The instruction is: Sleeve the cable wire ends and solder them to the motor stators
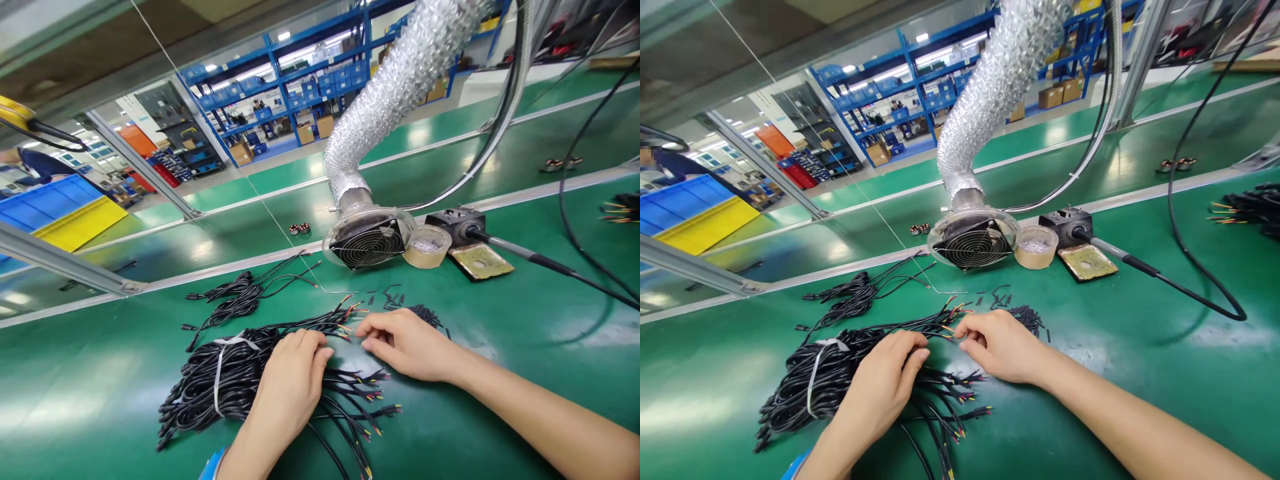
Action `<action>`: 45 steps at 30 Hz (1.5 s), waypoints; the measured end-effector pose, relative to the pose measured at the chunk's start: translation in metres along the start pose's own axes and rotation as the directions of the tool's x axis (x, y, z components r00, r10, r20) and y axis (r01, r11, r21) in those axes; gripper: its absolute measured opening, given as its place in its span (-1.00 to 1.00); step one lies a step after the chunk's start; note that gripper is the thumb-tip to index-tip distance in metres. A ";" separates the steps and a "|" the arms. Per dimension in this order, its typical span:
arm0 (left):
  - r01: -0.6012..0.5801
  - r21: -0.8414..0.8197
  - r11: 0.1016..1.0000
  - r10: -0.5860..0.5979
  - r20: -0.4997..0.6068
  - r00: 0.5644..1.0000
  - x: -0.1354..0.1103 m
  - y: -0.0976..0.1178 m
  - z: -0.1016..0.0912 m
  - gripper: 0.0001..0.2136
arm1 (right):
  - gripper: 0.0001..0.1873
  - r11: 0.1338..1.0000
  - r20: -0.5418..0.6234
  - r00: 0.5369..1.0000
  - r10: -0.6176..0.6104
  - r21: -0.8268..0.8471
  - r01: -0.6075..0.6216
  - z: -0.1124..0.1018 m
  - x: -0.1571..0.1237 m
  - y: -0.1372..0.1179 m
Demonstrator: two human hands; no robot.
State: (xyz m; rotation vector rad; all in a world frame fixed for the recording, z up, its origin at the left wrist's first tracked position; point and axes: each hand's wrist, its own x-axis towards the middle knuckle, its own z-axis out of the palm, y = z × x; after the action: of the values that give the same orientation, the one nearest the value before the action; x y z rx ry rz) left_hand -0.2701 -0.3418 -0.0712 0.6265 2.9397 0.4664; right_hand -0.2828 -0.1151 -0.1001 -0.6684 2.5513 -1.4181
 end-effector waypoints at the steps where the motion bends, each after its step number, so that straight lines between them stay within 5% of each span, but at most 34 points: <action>1: 0.015 0.086 0.996 -0.017 0.023 1.000 0.000 0.000 0.001 -0.81 | -0.84 1.000 -0.028 0.999 -0.015 -0.021 0.014 0.002 0.000 0.000; 5: 0.013 0.302 0.953 -0.062 0.153 0.986 -0.002 0.003 0.004 -0.76 | -0.80 0.998 0.012 0.998 -0.058 -0.020 0.058 0.020 -0.004 -0.006; 11: 0.059 0.403 0.913 -0.162 0.228 0.960 -0.003 0.010 -0.003 -0.79 | -0.78 0.994 0.176 0.979 -0.106 0.027 0.103 0.035 -0.013 -0.013; 21: 0.059 0.481 0.875 -0.139 0.131 0.982 -0.002 0.007 0.008 -0.61 | -0.80 0.995 0.185 0.982 -0.037 0.093 0.020 0.024 -0.012 -0.014; 28: 0.073 0.385 0.920 -0.096 0.042 0.994 0.006 0.002 0.013 -0.76 | -0.83 0.994 0.164 0.986 0.000 0.107 -0.018 0.022 -0.011 -0.014; 38: -0.167 0.269 0.949 0.159 0.051 0.986 0.006 0.013 0.023 -0.91 | -0.82 0.991 -0.115 0.990 0.080 0.115 -0.067 0.012 -0.006 -0.006; 45: -0.147 0.216 0.965 0.135 0.068 0.989 0.003 0.009 0.034 -0.87 | -0.78 0.972 -0.275 0.951 0.141 0.221 -0.080 0.005 -0.006 0.002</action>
State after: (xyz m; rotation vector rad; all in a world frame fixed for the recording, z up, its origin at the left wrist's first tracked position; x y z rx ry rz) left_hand -0.2642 -0.3236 -0.1008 0.8632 2.9321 0.1310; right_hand -0.2766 -0.1151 -0.1049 -0.2962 2.5435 -1.8276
